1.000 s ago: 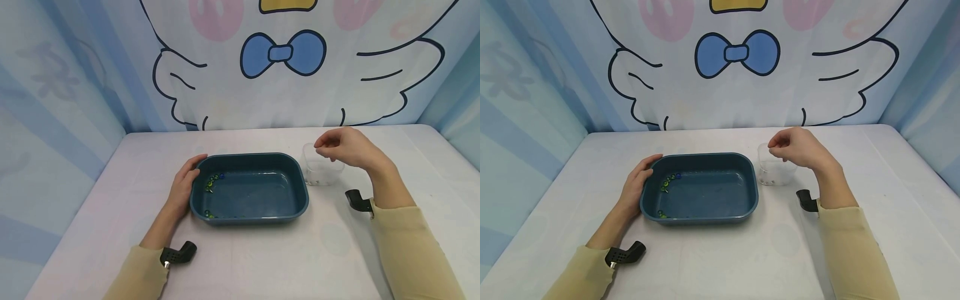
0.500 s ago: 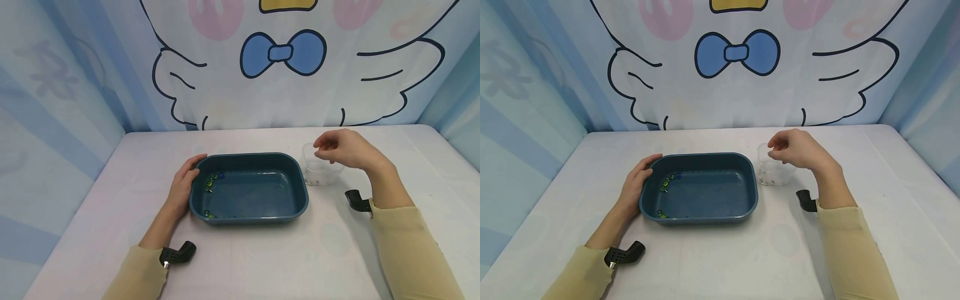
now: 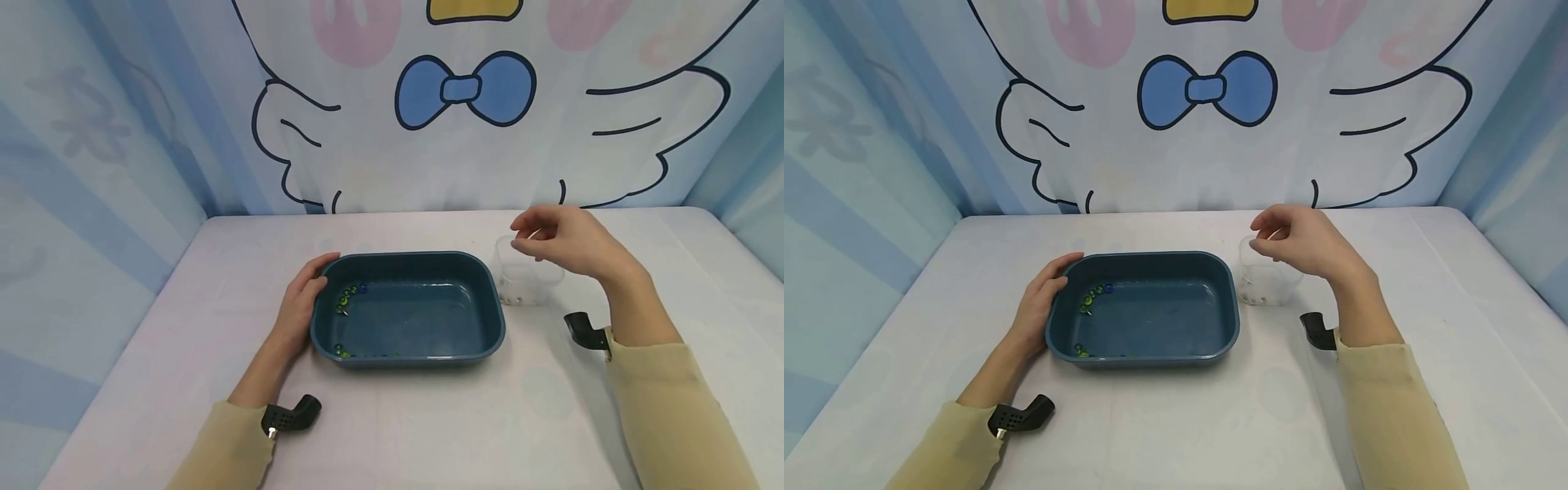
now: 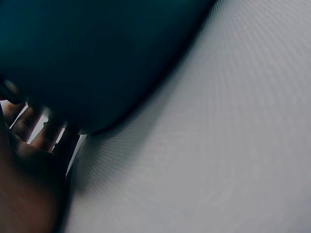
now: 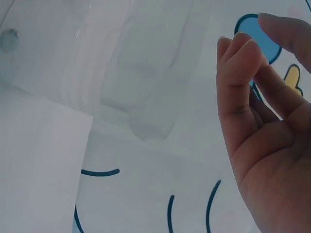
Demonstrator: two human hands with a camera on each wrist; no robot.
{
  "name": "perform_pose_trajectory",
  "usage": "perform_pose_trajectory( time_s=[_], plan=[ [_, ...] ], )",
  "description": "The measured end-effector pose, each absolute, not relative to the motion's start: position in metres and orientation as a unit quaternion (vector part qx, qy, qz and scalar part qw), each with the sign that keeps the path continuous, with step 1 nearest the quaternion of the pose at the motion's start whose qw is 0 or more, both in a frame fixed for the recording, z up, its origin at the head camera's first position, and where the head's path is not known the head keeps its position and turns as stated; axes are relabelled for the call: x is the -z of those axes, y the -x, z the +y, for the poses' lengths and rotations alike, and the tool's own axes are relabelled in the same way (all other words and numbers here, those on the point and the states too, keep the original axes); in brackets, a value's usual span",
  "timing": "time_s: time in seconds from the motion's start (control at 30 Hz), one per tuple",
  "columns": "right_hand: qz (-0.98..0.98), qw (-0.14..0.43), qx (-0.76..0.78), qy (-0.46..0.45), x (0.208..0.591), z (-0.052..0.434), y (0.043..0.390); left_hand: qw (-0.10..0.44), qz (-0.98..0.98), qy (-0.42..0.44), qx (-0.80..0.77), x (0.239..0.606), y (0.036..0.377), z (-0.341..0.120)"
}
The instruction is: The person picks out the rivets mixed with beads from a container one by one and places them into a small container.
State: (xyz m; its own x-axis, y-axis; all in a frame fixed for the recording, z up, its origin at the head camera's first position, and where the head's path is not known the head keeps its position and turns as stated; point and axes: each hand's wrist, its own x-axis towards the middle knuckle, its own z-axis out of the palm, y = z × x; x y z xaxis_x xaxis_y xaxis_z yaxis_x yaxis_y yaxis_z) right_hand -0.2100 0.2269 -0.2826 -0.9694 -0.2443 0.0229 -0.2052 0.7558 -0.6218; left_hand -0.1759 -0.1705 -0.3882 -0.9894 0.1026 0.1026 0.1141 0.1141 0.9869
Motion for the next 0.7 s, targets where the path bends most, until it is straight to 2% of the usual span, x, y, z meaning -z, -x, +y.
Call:
perform_pose_trajectory(
  time_s=[0.27,0.7],
  plan=[
    [0.932,0.022,0.338,0.127,0.279,0.222,0.206,0.004,-0.747,0.072,0.661,0.388,0.177,-0.169],
    [0.924,0.021,0.332,0.187,0.265,0.199,0.209,0.005,-0.744,0.067,0.664,0.389,0.176,-0.170]
  ],
)
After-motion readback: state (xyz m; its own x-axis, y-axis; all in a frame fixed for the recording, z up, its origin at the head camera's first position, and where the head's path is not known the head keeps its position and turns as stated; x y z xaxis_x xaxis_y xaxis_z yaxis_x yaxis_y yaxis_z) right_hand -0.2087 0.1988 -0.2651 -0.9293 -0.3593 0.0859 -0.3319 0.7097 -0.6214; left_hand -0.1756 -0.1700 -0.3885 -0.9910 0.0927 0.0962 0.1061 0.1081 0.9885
